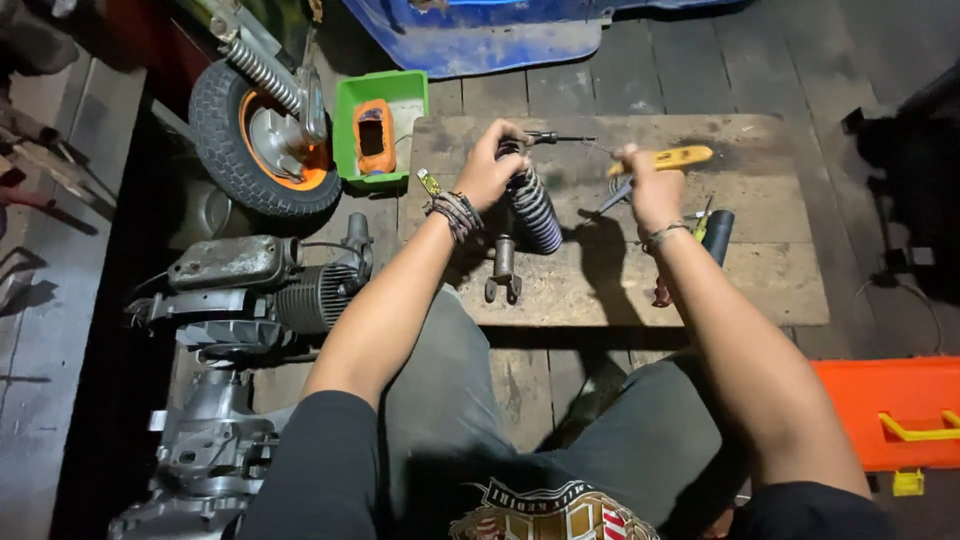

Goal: Disassembling and cleaning a motorcycle shock absorber core and spring.

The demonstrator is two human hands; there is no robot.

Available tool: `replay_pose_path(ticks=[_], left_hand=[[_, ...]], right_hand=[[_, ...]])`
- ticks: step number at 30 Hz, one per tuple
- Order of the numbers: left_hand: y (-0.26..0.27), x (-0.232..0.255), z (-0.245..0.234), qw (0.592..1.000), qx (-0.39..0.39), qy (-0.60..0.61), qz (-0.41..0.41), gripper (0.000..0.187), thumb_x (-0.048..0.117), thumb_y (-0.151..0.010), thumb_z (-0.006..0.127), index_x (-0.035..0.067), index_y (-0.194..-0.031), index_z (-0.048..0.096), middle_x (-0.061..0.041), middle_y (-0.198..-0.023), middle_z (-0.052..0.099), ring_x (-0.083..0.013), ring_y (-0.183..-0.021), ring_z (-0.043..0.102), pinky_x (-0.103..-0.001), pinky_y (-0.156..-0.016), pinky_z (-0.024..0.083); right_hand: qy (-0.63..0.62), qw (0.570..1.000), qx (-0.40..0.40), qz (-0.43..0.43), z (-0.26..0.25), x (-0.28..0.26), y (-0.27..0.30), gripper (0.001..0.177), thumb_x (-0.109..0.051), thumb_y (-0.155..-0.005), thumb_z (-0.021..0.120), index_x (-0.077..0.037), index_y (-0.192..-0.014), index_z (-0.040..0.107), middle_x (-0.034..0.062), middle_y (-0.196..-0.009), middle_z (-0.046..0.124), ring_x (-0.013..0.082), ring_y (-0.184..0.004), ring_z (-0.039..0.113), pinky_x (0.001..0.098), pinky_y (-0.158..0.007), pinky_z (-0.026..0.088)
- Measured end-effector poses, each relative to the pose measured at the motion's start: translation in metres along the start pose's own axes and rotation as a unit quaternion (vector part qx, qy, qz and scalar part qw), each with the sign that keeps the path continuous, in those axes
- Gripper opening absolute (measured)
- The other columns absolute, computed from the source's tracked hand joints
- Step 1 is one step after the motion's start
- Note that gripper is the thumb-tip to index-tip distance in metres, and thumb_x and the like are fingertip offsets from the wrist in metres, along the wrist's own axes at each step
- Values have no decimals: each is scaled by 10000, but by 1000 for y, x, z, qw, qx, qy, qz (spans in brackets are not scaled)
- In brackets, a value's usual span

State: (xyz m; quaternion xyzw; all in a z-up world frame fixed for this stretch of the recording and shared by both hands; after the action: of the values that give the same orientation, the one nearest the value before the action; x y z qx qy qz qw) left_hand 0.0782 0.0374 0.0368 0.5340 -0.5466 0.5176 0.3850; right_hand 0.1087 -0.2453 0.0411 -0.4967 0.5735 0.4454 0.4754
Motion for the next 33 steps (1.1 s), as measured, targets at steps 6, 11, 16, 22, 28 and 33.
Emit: replay_pose_path(ticks=[6, 11, 16, 22, 28, 33], left_hand=[[13, 36, 7, 998, -12, -54, 13, 309, 237, -807, 825, 171, -1056, 654, -40, -1061, 762, -232, -1103, 703, -377, -1027, 509], [13, 37, 24, 997, -37, -59, 19, 346, 199, -766, 818, 192, -1076, 664, -20, -1047, 761, -212, -1076, 712, -372, -1009, 524], [11, 38, 39, 995, -67, -49, 47, 466, 143, -724, 809, 179, -1140, 602, -58, -1113, 736, -231, -1096, 704, -414, -1022, 517], [26, 77, 35, 992, -22, -97, 76, 456, 361, -802, 855, 106, -1038, 560, -154, -1056, 688, -375, -1104, 670, -471, -1002, 505], [15, 71, 26, 982, 10, -140, 127, 460, 393, -825, 859, 115, -980, 527, -132, -975, 580, -413, -1038, 630, -484, -947, 492], [19, 80, 20, 983, -9, -116, 143, 347, 278, -816, 891, 172, -1047, 655, -78, -982, 603, -341, -1018, 667, -423, -941, 530]], right_hand=[[180, 974, -98, 99, 3, 59, -15, 729, -621, -851, 717, 12, -1212, 715, 180, -1327, 663, 277, -1328, 561, 427, -1109, 433], [361, 927, -102, 27, 21, 90, -12, 434, -438, -842, 749, -29, -984, 774, 179, -995, 760, 365, -1110, 685, 522, -906, 544], [219, 970, -91, -47, 24, 32, -6, 428, -337, -878, 757, 70, -1009, 739, 279, -1014, 726, 420, -1119, 667, 565, -887, 505], [-48, 997, -43, -35, 0, -43, 1, 360, -418, -918, 596, -174, -1044, 829, 26, -1014, 756, 90, -967, 670, 246, -897, 560], [27, 995, -52, 82, -7, 130, -53, 487, -432, -820, 800, 6, -1026, 744, 132, -955, 685, 224, -888, 690, 388, -663, 617], [459, 876, -139, -60, 27, 90, -4, 454, -424, -817, 713, -59, -1083, 763, 202, -1060, 744, 400, -1163, 652, 543, -997, 496]])
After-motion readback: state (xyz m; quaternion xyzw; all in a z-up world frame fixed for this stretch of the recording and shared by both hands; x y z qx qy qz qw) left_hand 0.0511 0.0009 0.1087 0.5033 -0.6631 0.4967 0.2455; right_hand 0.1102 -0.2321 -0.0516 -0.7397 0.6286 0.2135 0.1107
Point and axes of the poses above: each hand's wrist, its own y-axis away from the middle knuckle, its own z-axis out of the palm, x = y × z, the point moved 10 cm from there along -y, towards the middle knuckle
